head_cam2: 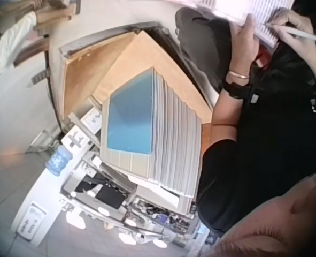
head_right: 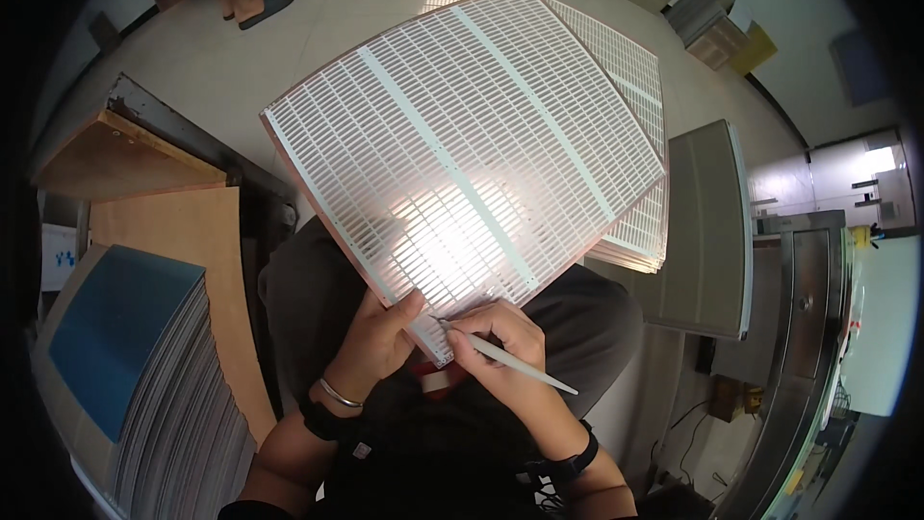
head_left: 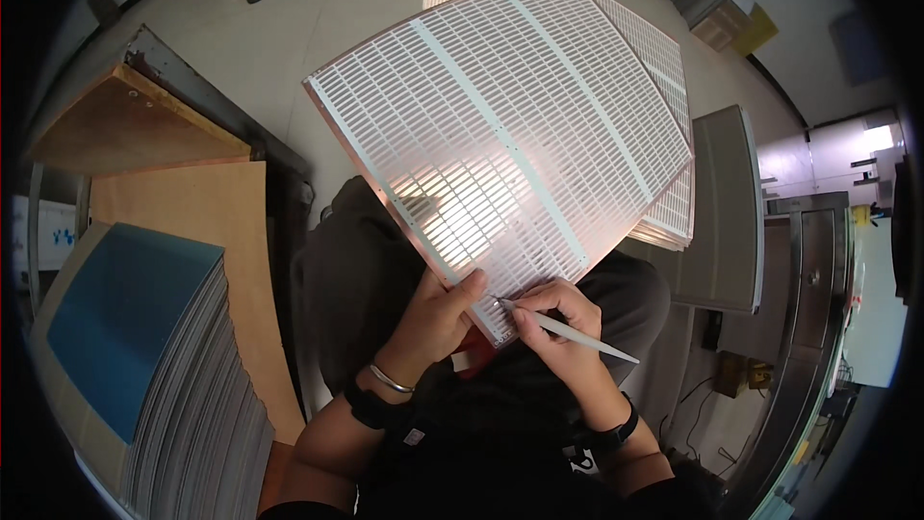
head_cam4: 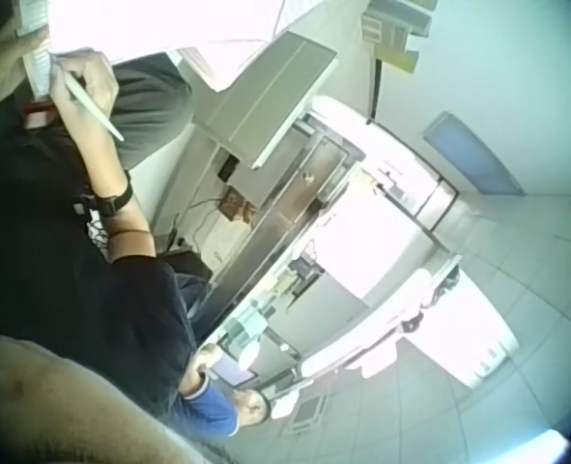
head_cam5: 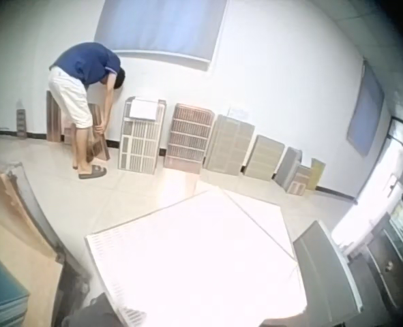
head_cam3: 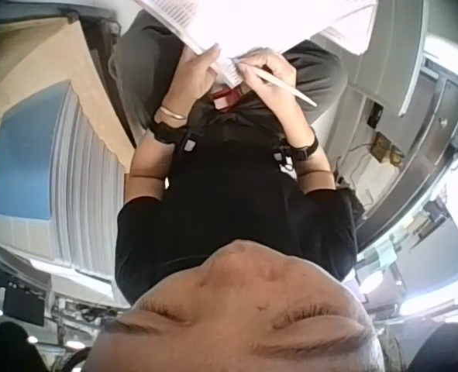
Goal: Inspect metal mesh sheets and mark them with a pen while checking documentation.
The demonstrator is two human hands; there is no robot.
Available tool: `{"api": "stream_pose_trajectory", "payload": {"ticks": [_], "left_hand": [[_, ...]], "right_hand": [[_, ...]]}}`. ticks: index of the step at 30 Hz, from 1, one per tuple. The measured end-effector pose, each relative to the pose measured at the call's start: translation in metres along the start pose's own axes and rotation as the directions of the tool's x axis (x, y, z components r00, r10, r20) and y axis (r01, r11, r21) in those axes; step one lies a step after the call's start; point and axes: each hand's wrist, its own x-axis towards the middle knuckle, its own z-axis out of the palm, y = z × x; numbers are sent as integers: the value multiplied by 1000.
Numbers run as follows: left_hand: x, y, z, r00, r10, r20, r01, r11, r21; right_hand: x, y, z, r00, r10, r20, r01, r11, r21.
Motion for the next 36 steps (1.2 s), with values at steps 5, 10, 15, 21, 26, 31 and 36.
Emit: {"api": "stream_pose_trajectory", "payload": {"ticks": [5,10,15,21,26,31,36], "left_hand": [[0,-2,-1,1000,-20,0,19,993,-112],[-1,0,3,1000,3,-16,-4,999,-46],[0,1,2,1000,0,-10,0,1000,-30],[-1,4,4,1000,-29,8,29,996,-89],[0,-3,-3,999,-29,12,31,992,-122],[-4,-1,-5,998,-66,7,67,997,-30],[-10,8,0,993,-112,30,113,994,-14]], "right_hand": [[-1,-1,4,1000,17,-19,-17,1000,-3],[-5,0,8,990,104,-92,-97,992,87],[-2,-2,3,997,72,3,-72,997,19],[-1,-3,-3,993,110,-51,-104,988,110],[-10,2,-40,953,256,-163,-215,948,233],[2,15,-65,869,180,-461,-124,981,149],[8,23,-85,791,93,-604,-74,996,56]]}}
